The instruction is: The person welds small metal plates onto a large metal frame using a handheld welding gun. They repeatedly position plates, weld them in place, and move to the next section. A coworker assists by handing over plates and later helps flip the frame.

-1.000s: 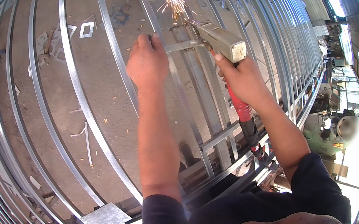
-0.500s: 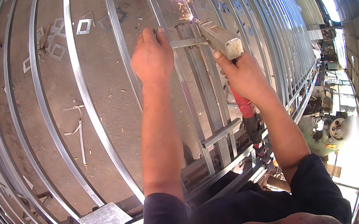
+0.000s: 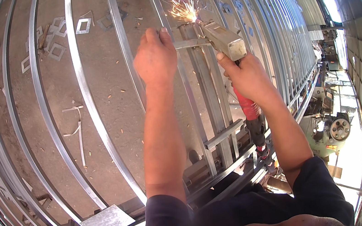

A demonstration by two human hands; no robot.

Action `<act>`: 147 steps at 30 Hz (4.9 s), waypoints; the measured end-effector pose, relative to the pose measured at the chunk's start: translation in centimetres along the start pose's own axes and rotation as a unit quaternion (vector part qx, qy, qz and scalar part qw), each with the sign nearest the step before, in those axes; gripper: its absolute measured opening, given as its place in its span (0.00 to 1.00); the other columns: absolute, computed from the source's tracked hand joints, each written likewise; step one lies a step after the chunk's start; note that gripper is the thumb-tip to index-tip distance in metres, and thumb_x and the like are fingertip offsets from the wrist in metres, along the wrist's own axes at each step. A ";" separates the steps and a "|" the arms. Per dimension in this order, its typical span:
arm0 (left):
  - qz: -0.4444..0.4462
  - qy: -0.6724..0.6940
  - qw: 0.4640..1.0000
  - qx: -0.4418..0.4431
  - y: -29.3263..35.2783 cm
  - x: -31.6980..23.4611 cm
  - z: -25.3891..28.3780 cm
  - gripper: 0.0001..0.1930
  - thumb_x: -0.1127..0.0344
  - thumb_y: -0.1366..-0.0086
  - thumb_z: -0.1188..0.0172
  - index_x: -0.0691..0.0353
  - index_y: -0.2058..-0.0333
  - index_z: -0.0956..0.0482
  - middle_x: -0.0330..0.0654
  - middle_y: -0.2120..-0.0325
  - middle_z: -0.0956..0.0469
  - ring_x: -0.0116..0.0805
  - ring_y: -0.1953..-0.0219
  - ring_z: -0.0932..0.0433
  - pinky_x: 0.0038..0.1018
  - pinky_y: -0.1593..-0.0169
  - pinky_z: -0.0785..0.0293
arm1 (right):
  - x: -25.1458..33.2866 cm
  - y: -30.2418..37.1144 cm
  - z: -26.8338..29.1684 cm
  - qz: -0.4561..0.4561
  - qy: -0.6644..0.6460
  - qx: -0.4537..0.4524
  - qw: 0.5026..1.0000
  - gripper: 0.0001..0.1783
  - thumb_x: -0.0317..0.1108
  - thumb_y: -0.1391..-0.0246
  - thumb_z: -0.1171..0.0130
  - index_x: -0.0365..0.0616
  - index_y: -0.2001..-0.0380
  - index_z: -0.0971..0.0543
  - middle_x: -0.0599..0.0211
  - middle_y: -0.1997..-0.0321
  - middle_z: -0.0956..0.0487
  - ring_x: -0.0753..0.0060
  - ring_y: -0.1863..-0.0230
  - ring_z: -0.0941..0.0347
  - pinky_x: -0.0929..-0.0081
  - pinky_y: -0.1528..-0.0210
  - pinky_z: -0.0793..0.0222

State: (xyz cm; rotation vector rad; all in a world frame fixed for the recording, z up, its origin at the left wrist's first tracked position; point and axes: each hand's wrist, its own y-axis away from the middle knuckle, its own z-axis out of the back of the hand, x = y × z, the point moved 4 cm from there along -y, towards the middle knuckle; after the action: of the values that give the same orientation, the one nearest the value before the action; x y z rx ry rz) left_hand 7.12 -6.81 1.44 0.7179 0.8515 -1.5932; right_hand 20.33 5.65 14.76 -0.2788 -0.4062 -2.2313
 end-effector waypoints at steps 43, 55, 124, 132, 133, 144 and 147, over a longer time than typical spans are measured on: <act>-0.048 0.039 0.996 -0.059 0.0 -0.1 0.2 0.10 0.59 0.29 0.41 0.60 0.60 0.22 0.47 0.66 0.16 0.50 0.68 0.17 0.42 0.66 0.21 | -3.8 9.3 9.6 -0.064 -0.219 0.035 0.973 0.21 0.40 0.33 0.40 0.37 0.44 0.23 0.70 0.66 0.20 0.79 0.67 0.24 0.74 0.65 0.27; -0.029 0.016 0.993 0.116 17.8 -7.6 1.4 0.27 0.62 0.33 0.39 0.64 0.38 0.31 0.59 0.39 0.30 0.56 0.41 0.25 0.44 0.42 0.23 | -22.1 23.7 10.2 -0.187 -0.304 0.081 0.931 0.20 0.39 0.34 0.38 0.37 0.46 0.24 0.68 0.65 0.20 0.78 0.67 0.21 0.74 0.67 0.24; 0.292 -0.086 0.953 -0.004 40.5 -3.5 34.7 0.52 0.58 0.42 0.31 0.59 0.24 0.54 0.65 0.40 0.27 0.55 0.40 0.23 0.39 0.39 0.29 | -15.9 33.5 4.3 0.183 -0.282 0.118 0.934 0.36 0.42 0.36 0.36 0.46 0.30 0.37 0.44 0.47 0.20 0.35 0.47 0.23 0.54 0.50 0.24; 0.280 -0.081 0.957 0.013 43.5 -0.8 37.8 0.53 0.54 0.43 0.32 0.60 0.25 0.54 0.67 0.42 0.26 0.61 0.39 0.24 0.41 0.38 0.30 | -10.2 36.5 2.9 0.156 -0.253 0.156 0.942 0.39 0.42 0.39 0.34 0.51 0.29 0.38 0.44 0.45 0.20 0.36 0.45 0.23 0.54 0.49 0.24; 0.285 -0.079 0.955 0.014 43.7 -0.7 38.2 0.53 0.54 0.43 0.32 0.60 0.25 0.54 0.67 0.41 0.26 0.61 0.39 0.25 0.41 0.38 0.30 | -9.7 36.9 2.9 0.152 -0.238 0.162 0.946 0.39 0.43 0.39 0.34 0.51 0.29 0.38 0.43 0.45 0.20 0.36 0.45 0.23 0.54 0.49 0.24; 0.288 -0.049 0.956 0.015 45.7 2.7 43.7 0.53 0.53 0.43 0.31 0.59 0.25 0.53 0.68 0.42 0.26 0.63 0.40 0.24 0.43 0.39 0.28 | 1.4 34.1 -1.8 0.107 -0.231 0.260 0.931 0.38 0.55 0.38 0.40 0.53 0.30 0.36 0.41 0.48 0.19 0.38 0.45 0.22 0.51 0.45 0.26; 0.268 -0.062 0.961 0.033 46.3 2.8 45.5 0.53 0.53 0.43 0.31 0.58 0.25 0.53 0.69 0.44 0.25 0.65 0.41 0.24 0.44 0.40 0.27 | 2.9 30.9 -4.9 0.100 -0.278 0.202 0.934 0.36 0.56 0.38 0.40 0.49 0.33 0.32 0.44 0.47 0.18 0.41 0.45 0.22 0.52 0.45 0.26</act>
State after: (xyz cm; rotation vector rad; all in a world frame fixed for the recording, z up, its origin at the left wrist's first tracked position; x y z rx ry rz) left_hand 51.89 -51.00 17.48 0.8062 0.4588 -1.1657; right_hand 42.10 -16.81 17.24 -0.6969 -1.0736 -1.7884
